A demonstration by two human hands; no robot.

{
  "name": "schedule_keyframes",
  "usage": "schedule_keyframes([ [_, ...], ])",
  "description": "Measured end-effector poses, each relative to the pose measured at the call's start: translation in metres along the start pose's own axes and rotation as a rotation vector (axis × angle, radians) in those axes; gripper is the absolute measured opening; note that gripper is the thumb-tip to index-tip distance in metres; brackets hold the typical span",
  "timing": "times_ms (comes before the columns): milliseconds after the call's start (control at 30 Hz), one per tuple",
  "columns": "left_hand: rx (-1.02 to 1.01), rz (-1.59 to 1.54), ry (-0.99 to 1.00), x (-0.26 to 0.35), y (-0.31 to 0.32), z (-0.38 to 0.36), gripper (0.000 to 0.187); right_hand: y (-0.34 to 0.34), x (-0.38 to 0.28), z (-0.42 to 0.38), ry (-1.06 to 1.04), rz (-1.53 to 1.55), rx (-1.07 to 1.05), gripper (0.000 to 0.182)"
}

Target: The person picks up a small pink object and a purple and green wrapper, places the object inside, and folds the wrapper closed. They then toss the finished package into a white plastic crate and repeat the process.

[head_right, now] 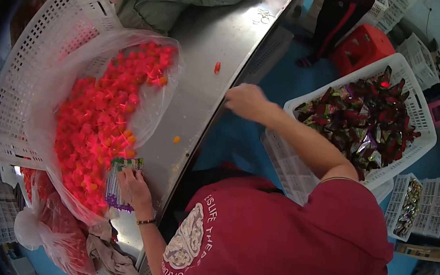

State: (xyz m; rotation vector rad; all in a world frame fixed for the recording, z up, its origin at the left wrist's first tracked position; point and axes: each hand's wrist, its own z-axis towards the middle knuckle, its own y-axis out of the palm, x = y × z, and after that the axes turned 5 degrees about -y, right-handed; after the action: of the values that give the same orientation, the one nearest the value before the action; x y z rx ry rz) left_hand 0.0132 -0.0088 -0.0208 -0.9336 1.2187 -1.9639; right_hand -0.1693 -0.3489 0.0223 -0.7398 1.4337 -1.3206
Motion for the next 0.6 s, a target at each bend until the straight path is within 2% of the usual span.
schedule_keyframes([
  [33, -0.008, -0.021, -0.021, 0.0, 0.001, 0.0, 0.018, 0.007, -0.032, 0.028, -0.059, 0.089, -0.094, 0.019],
  [67, -0.018, -0.04, -0.041, -0.001, 0.003, 0.0, 0.017, 0.029, -0.059, 0.051, -0.208, 0.219, 0.012, 0.015],
  [100, -0.007, -0.041, -0.046, -0.002, 0.004, -0.001, 0.017, 0.064, -0.081, 0.081, -0.465, 0.251, 0.24, 0.015],
  [133, -0.013, -0.027, -0.05, -0.003, 0.006, -0.001, 0.017, 0.057, -0.119, 0.099, -0.518, 0.266, 0.192, 0.013],
  [167, -0.021, -0.013, -0.053, -0.003, 0.006, -0.001, 0.017, 0.067, -0.149, 0.116, -0.622, 0.316, 0.233, 0.013],
  [233, -0.013, -0.026, -0.054, 0.002, 0.0, -0.002, 0.018, 0.098, -0.197, 0.142, -0.593, 0.224, 0.334, 0.012],
  [333, -0.011, -0.035, -0.059, 0.01, -0.007, -0.005, 0.02, 0.132, -0.23, 0.156, -0.595, 0.05, 0.463, 0.011],
  [467, -0.009, -0.012, -0.064, 0.007, -0.003, -0.003, 0.021, 0.143, -0.228, 0.157, -0.612, 0.049, 0.39, 0.011],
  [533, -0.017, 0.001, -0.068, 0.009, -0.002, 0.001, 0.019, 0.14, -0.217, 0.157, -0.597, -0.059, 0.398, 0.012],
  [600, -0.025, 0.017, -0.07, 0.008, -0.001, 0.004, 0.017, 0.13, -0.206, 0.152, -0.554, 0.004, 0.356, 0.013],
])
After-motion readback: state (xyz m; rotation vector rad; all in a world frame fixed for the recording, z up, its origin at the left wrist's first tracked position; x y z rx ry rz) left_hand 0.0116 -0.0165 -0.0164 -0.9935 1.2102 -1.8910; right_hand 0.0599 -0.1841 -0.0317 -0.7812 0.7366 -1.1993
